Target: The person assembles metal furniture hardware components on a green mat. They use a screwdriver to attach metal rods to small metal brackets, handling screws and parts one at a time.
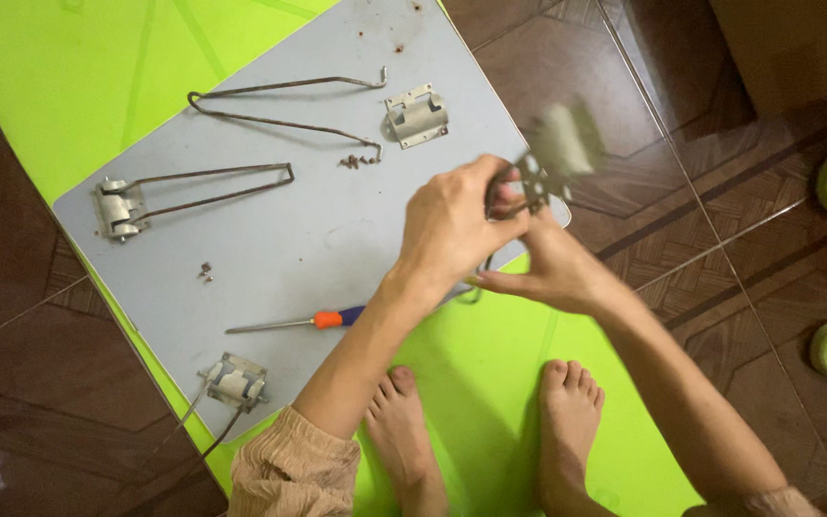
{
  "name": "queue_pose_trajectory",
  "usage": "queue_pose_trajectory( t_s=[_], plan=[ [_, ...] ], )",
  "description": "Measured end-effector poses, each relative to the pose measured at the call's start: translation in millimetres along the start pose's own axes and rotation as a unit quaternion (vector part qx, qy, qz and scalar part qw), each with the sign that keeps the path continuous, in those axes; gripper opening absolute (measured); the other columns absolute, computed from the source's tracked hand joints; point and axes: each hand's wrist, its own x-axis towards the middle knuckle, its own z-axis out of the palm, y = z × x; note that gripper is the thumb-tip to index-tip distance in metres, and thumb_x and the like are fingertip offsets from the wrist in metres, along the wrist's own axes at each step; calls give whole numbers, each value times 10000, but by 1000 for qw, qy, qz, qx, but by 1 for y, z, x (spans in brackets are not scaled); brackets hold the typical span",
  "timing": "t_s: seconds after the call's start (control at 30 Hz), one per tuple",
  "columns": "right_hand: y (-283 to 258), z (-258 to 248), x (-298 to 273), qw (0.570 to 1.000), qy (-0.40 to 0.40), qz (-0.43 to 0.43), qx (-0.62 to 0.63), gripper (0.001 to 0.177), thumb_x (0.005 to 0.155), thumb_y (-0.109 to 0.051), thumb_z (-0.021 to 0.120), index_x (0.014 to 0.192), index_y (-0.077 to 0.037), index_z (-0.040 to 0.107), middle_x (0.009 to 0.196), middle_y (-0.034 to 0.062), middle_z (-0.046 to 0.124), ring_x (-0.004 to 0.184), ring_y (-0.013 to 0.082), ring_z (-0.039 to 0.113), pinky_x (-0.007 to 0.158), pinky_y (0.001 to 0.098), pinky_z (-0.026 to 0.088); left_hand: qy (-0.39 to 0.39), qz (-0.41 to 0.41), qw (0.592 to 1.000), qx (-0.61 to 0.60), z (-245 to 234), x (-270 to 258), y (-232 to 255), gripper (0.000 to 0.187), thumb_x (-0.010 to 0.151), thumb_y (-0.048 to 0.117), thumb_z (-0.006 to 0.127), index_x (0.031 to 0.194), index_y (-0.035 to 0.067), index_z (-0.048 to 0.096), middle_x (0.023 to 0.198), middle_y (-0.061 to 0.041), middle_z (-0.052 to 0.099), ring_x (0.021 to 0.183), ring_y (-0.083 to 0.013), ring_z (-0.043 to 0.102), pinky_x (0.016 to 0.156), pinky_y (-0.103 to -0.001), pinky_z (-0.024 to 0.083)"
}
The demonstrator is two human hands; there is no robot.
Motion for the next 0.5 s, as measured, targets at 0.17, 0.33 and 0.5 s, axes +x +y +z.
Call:
queue_pose_trajectory(
  t_s=[0.17,0.33,0.5],
  plan=[
    [47,-37,-29,898,19,364,246,376,978,-222,623,1258,29,629,1130,162,721,1011,239,703,888,373,585,16,4,997,77,7,1,-19,448,684,279,897,997,78,648,876,-69,667,866,-288,659,736,-436,537],
    [86,-21,-37,847,133,436,274,340,1112,-262,517,1295,-12,656,1078,108,683,926,183,670,821,332,575,-14,124,972,201,41,-2,-59,601,556,204,949,1059,67,650,1057,-112,581,1036,-325,575,865,-448,513],
    [106,16,-28,891,148,386,188,267,1032,-156,591,1216,26,657,1036,67,753,925,132,736,826,281,577,-14,128,968,217,66,3,-100,625,549,208,966,1067,56,649,1084,-107,539,1034,-316,559,885,-445,509]
  ],
)
